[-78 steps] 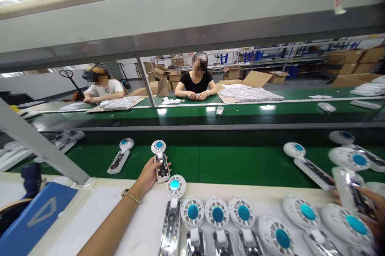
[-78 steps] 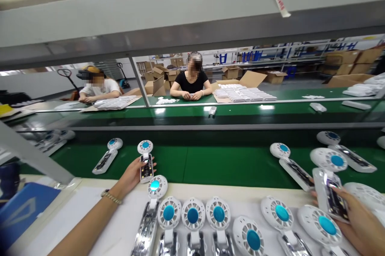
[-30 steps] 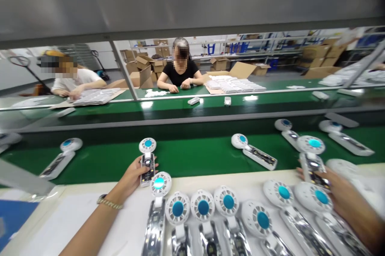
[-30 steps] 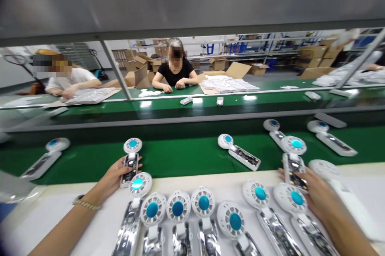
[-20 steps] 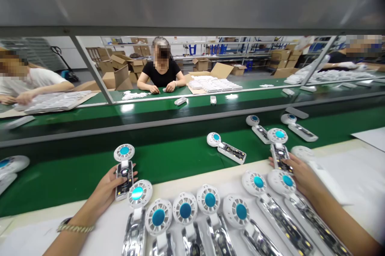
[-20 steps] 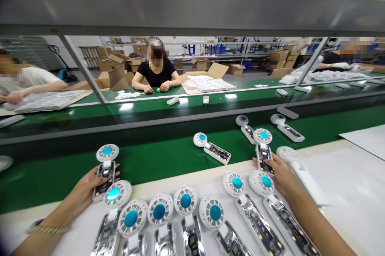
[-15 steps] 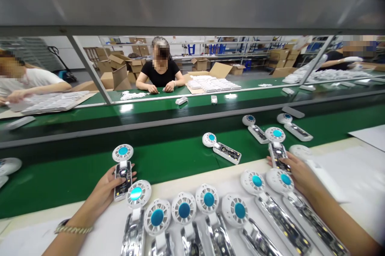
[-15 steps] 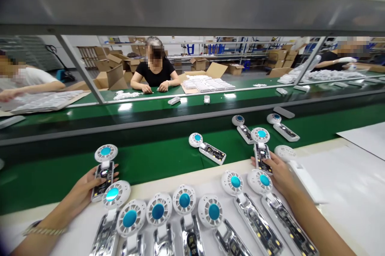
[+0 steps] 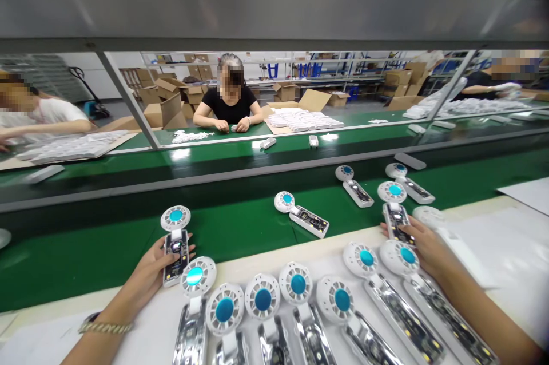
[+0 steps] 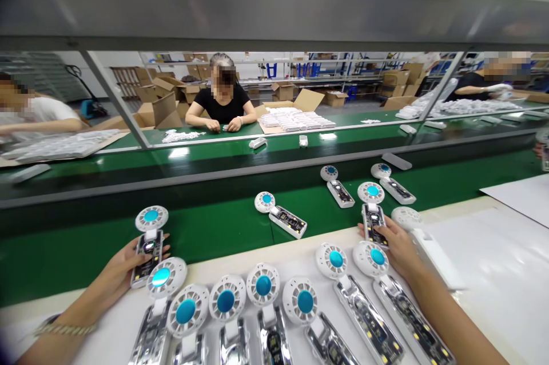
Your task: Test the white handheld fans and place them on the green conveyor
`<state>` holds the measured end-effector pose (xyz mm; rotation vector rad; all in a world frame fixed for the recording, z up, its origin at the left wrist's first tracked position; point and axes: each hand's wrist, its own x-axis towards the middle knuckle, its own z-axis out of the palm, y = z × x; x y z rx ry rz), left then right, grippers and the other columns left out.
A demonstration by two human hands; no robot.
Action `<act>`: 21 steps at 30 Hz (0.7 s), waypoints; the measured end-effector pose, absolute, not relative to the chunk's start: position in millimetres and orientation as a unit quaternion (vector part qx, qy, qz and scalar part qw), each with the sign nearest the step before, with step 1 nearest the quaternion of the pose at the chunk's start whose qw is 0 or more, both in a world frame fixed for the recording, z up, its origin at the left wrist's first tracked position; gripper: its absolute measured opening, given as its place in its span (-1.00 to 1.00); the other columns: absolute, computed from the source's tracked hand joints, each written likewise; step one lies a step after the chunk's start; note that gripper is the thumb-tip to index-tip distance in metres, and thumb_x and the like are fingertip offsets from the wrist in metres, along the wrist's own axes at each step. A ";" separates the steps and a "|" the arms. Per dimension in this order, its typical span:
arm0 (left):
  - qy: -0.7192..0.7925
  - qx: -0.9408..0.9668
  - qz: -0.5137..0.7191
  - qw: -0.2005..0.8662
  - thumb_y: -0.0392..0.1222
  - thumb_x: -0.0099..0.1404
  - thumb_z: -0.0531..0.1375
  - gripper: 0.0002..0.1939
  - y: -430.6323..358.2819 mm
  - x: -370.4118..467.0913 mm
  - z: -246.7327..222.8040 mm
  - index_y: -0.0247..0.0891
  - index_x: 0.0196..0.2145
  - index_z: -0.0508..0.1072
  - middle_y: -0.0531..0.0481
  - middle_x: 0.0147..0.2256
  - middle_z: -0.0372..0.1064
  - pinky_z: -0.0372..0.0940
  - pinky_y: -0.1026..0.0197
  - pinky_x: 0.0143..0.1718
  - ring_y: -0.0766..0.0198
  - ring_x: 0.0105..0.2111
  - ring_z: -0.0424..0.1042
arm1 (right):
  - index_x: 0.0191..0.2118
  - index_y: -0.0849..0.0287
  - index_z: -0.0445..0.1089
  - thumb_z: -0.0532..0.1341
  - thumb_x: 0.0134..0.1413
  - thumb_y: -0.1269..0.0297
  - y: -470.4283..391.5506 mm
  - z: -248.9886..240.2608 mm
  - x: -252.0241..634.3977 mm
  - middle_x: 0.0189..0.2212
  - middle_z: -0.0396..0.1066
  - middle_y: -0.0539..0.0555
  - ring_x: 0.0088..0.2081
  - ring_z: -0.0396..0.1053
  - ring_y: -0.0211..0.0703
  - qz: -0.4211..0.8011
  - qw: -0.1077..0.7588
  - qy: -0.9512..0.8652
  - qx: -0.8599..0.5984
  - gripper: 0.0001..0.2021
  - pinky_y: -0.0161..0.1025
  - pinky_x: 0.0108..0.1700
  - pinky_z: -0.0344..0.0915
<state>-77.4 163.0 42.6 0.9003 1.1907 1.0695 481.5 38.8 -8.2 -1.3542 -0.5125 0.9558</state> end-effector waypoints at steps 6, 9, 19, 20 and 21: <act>0.513 0.388 0.457 0.614 -0.37 -0.20 0.41 -0.38 163.8 -79.0 41.4 -0.21 -0.12 0.36 -0.15 0.07 0.29 0.41 0.07 -0.09 -0.10 0.00 0.33 | -0.04 0.05 0.27 0.23 -0.09 0.30 38.2 -10.4 483.5 -0.25 0.51 0.18 -0.10 0.42 0.14 0.428 0.640 -0.233 -0.594 -0.60 0.01 -0.05 0.36; 0.514 0.386 0.460 0.612 -0.38 -0.21 0.41 -0.39 164.6 -79.4 40.5 -0.20 -0.14 0.37 -0.13 0.04 0.32 0.43 0.12 -0.12 -0.06 -0.03 0.37 | -0.04 0.06 0.28 0.24 -0.11 0.30 37.9 -12.3 485.3 -0.25 0.51 0.16 -0.11 0.42 0.12 0.427 0.642 -0.239 -0.590 -0.59 -0.01 -0.07 0.38; 0.553 0.267 0.520 0.594 0.12 0.25 0.03 -0.59 169.8 -83.0 48.9 -0.28 -0.22 0.42 -0.07 -0.34 0.50 0.45 0.22 -0.39 0.19 -0.41 0.50 | -0.30 0.13 0.40 0.06 0.03 -0.01 39.7 -5.0 490.0 -0.51 0.47 0.17 -0.50 0.44 -0.01 0.437 0.664 -0.180 -0.579 -0.66 -0.15 -0.44 0.40; 0.563 0.246 0.525 0.589 0.16 0.28 -0.04 -0.52 171.9 -85.0 48.8 -0.30 -0.26 0.42 -0.07 -0.41 0.49 0.44 0.25 -0.40 0.21 -0.45 0.50 | -0.33 0.14 0.40 0.00 0.06 -0.09 42.0 -3.1 490.8 -0.53 0.46 0.17 -0.53 0.43 -0.03 0.434 0.673 -0.165 -0.576 -0.59 -0.15 -0.44 0.39; 0.570 0.233 0.531 0.582 0.18 0.29 -0.09 -0.48 174.4 -86.9 48.5 -0.32 -0.30 0.42 -0.07 -0.47 0.48 0.43 0.27 -0.42 0.23 -0.48 0.49 | -0.37 0.14 0.39 -0.05 0.07 -0.15 45.1 -1.3 491.9 -0.55 0.45 0.16 -0.55 0.42 -0.05 0.429 0.681 -0.151 -0.574 -0.53 -0.16 -0.44 0.39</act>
